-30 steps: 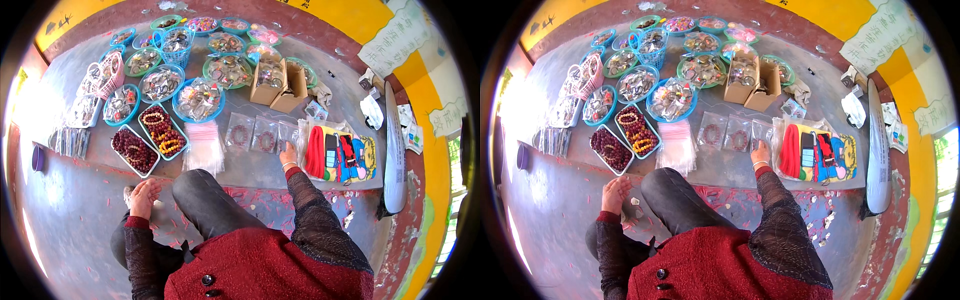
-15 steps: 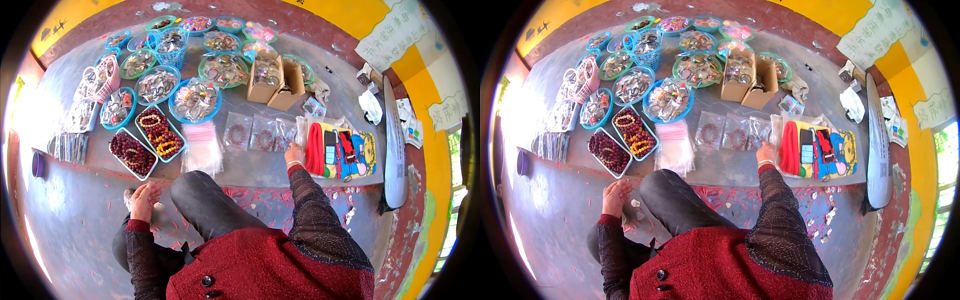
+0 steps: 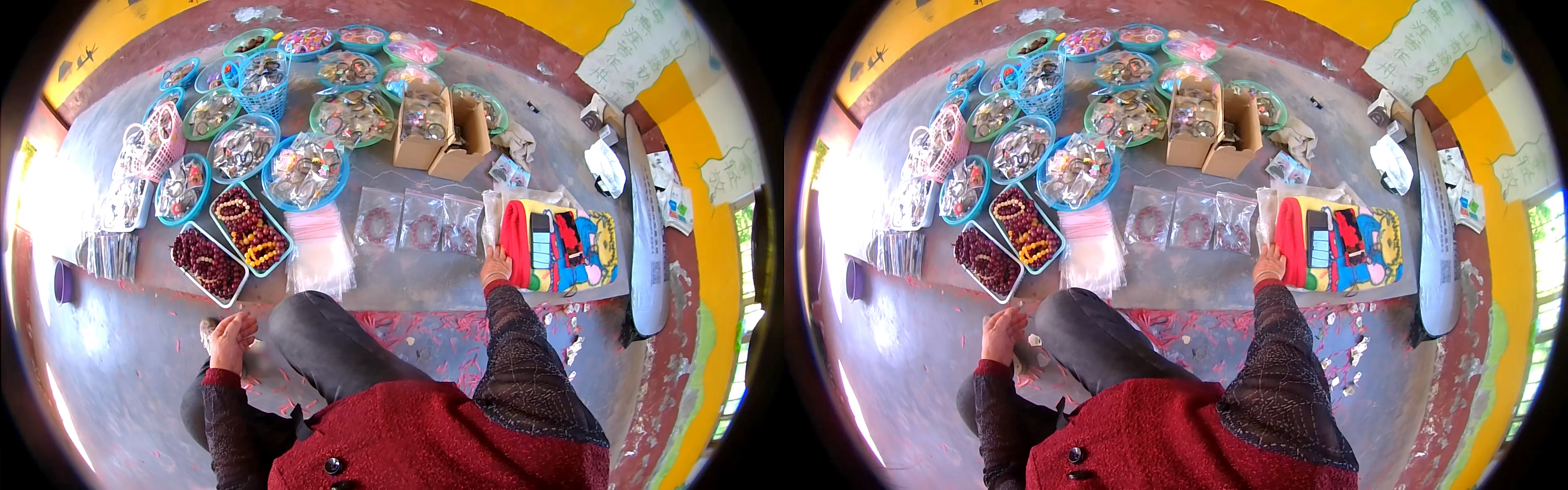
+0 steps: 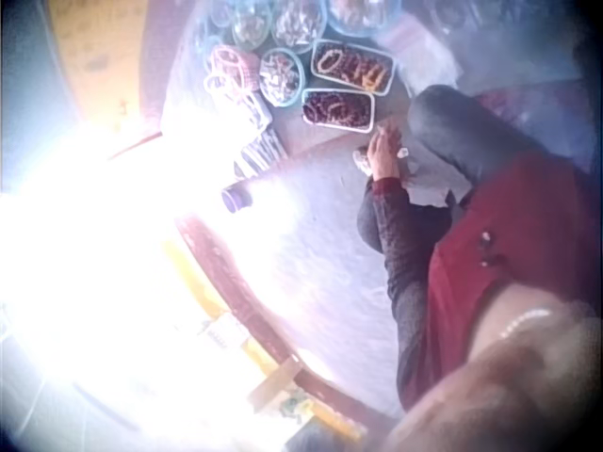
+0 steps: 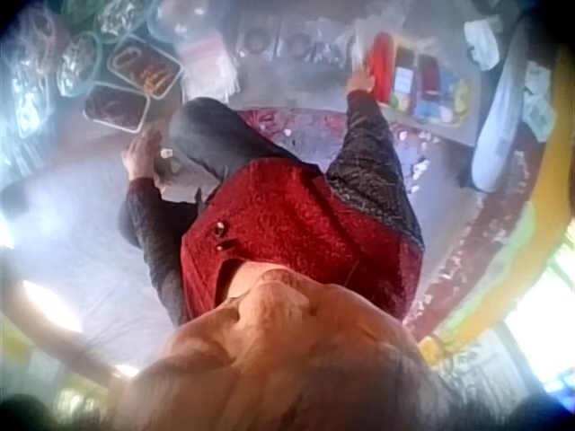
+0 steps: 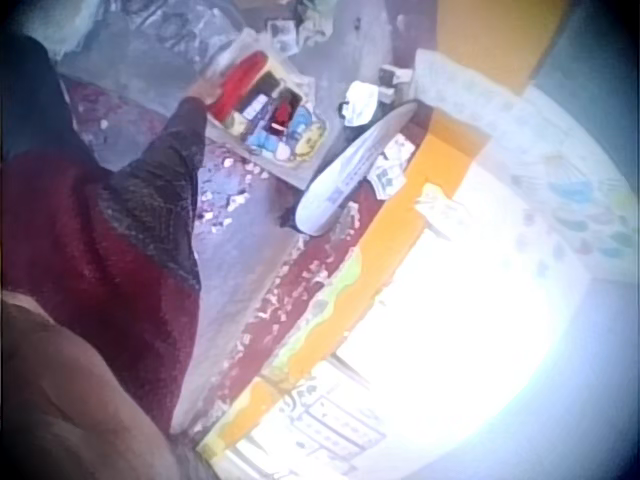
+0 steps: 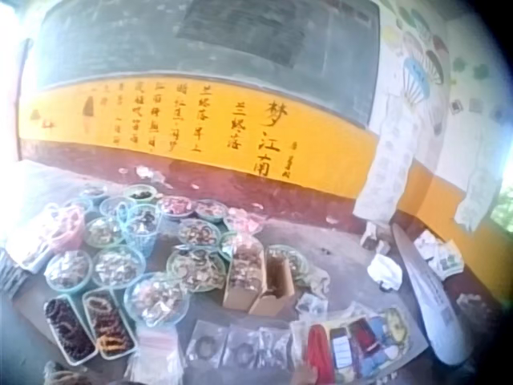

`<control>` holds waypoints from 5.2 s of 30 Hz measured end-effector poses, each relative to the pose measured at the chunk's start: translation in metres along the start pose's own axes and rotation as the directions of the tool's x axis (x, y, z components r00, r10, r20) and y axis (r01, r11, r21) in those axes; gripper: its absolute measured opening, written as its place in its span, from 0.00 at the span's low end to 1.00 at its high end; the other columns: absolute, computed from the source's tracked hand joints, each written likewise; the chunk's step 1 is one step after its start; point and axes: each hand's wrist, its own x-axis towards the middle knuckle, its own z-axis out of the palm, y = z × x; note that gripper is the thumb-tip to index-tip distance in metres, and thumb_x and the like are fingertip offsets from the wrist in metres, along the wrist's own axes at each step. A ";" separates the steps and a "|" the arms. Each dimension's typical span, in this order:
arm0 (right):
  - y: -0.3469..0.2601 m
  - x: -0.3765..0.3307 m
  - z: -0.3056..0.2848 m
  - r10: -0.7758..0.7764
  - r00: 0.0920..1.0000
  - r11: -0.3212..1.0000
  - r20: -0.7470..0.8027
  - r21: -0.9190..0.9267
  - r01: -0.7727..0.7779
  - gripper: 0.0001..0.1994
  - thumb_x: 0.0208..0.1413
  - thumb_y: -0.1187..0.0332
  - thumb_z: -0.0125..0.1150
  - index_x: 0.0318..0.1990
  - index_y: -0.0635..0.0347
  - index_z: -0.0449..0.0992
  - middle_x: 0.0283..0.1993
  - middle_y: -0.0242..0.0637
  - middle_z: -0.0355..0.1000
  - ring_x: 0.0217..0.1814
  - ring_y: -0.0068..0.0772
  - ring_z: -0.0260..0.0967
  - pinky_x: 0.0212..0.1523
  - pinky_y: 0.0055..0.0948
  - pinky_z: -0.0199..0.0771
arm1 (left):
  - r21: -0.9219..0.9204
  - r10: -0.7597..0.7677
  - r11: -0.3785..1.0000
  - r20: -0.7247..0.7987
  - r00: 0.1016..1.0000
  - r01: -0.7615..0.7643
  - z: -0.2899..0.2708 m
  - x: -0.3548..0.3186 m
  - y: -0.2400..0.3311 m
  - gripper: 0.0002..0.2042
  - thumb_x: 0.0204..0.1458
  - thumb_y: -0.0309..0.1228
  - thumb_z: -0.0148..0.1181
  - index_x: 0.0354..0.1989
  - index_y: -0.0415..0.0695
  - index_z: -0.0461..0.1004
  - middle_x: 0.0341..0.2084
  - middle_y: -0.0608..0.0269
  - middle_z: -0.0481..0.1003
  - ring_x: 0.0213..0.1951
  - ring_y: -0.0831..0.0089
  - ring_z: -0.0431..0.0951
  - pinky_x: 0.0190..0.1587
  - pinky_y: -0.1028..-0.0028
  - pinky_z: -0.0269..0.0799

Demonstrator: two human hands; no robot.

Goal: The person sits on the floor and packs beaded bracelets into small plastic bags. They pick up bracelets from trays, place them into bags, and set the filled bags aside on the floor.

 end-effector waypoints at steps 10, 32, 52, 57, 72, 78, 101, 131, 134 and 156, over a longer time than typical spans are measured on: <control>0.031 0.015 -0.038 0.125 0.980 0.986 0.155 0.090 -0.140 0.18 0.52 0.64 0.49 0.52 0.50 0.67 0.57 0.35 0.60 0.63 0.36 0.53 0.55 0.42 0.59 | 0.023 -0.009 1.000 -0.019 1.000 0.009 0.008 0.003 -0.007 0.13 0.55 0.36 0.52 0.42 0.40 0.71 0.32 0.60 0.76 0.33 0.74 0.76 0.34 0.77 0.71; -0.253 -0.166 -0.193 -0.721 0.638 0.448 -0.271 0.520 0.728 0.16 0.49 0.57 0.47 0.25 0.59 0.76 0.27 0.49 0.72 0.31 0.54 0.70 0.33 0.47 0.69 | -0.581 0.467 0.636 -0.234 0.853 -0.508 -0.020 -0.042 0.098 0.11 0.56 0.38 0.52 0.30 0.43 0.69 0.31 0.58 0.76 0.30 0.74 0.75 0.33 0.78 0.69; -0.316 -0.183 -0.123 -0.280 0.814 0.180 0.508 0.861 -0.475 0.13 0.46 0.61 0.63 0.32 0.61 0.73 0.24 0.35 0.70 0.19 0.25 0.65 0.16 0.24 0.63 | -0.561 0.322 0.727 -0.233 0.918 -0.397 -0.091 -0.040 0.042 0.08 0.56 0.29 0.48 0.40 0.40 0.70 0.33 0.62 0.75 0.31 0.76 0.75 0.30 0.79 0.69; -0.320 -0.172 -0.115 -0.323 0.777 0.041 0.541 0.828 -0.560 0.06 0.47 0.71 0.59 0.28 0.66 0.73 0.20 0.38 0.70 0.15 0.28 0.67 0.14 0.25 0.66 | -0.522 0.343 0.748 -0.225 0.912 -0.410 -0.087 -0.038 0.042 0.08 0.56 0.29 0.48 0.39 0.40 0.70 0.32 0.62 0.75 0.30 0.77 0.75 0.30 0.79 0.69; -0.287 -0.164 -0.157 -0.444 0.721 -0.105 0.532 0.768 -0.632 0.05 0.51 0.72 0.54 0.33 0.65 0.71 0.25 0.41 0.73 0.21 0.29 0.71 0.13 0.20 0.67 | -0.471 0.355 0.798 -0.135 0.925 -0.375 -0.081 -0.033 0.036 0.08 0.56 0.29 0.48 0.38 0.39 0.71 0.32 0.60 0.76 0.29 0.76 0.75 0.29 0.80 0.68; -0.275 -0.148 -0.179 -0.529 0.695 -0.225 0.488 0.709 -0.669 0.03 0.53 0.69 0.57 0.32 0.57 0.72 0.24 0.32 0.73 0.22 0.22 0.71 0.16 0.21 0.69 | -0.429 0.318 0.842 -0.098 0.943 -0.329 -0.071 -0.026 0.035 0.09 0.55 0.28 0.47 0.39 0.39 0.70 0.32 0.60 0.76 0.29 0.76 0.74 0.29 0.80 0.68; -0.280 -0.287 -0.319 -0.941 0.249 -0.204 -0.231 0.970 0.129 0.12 0.58 0.72 0.50 0.48 0.63 0.73 0.27 0.30 0.70 0.27 0.18 0.67 0.28 0.16 0.68 | -0.698 0.348 0.695 0.118 0.930 -0.171 -0.052 -0.037 0.040 0.12 0.54 0.33 0.54 0.43 0.39 0.69 0.38 0.54 0.74 0.40 0.69 0.74 0.43 0.72 0.70; -0.290 -0.280 -0.349 -0.928 0.328 -0.088 -0.178 0.958 0.272 0.08 0.51 0.70 0.60 0.34 0.68 0.78 0.29 0.30 0.75 0.31 0.16 0.67 0.34 0.19 0.67 | 0.048 0.601 0.770 0.283 0.748 -0.636 -0.048 -0.052 0.048 0.06 0.50 0.25 0.58 0.34 0.36 0.76 0.27 0.70 0.74 0.31 0.85 0.70 0.36 0.81 0.67; -0.291 -0.284 -0.353 -0.905 0.391 -0.091 -0.168 0.974 0.208 0.07 0.49 0.70 0.62 0.32 0.67 0.79 0.27 0.27 0.73 0.29 0.14 0.65 0.32 0.17 0.65 | -0.022 0.565 0.812 0.280 0.776 -0.584 -0.053 -0.056 0.053 0.06 0.50 0.23 0.58 0.35 0.36 0.76 0.29 0.73 0.74 0.33 0.87 0.69 0.38 0.84 0.66; -0.299 -0.289 -0.352 -0.811 0.448 -0.196 -0.377 0.896 0.399 0.08 0.44 0.70 0.67 0.23 0.62 0.73 0.22 0.25 0.69 0.26 0.14 0.62 0.28 0.18 0.62 | -0.028 0.582 0.796 0.308 0.753 -0.604 -0.046 -0.061 0.058 0.13 0.45 0.23 0.62 0.41 0.39 0.71 0.33 0.71 0.72 0.35 0.84 0.70 0.38 0.82 0.68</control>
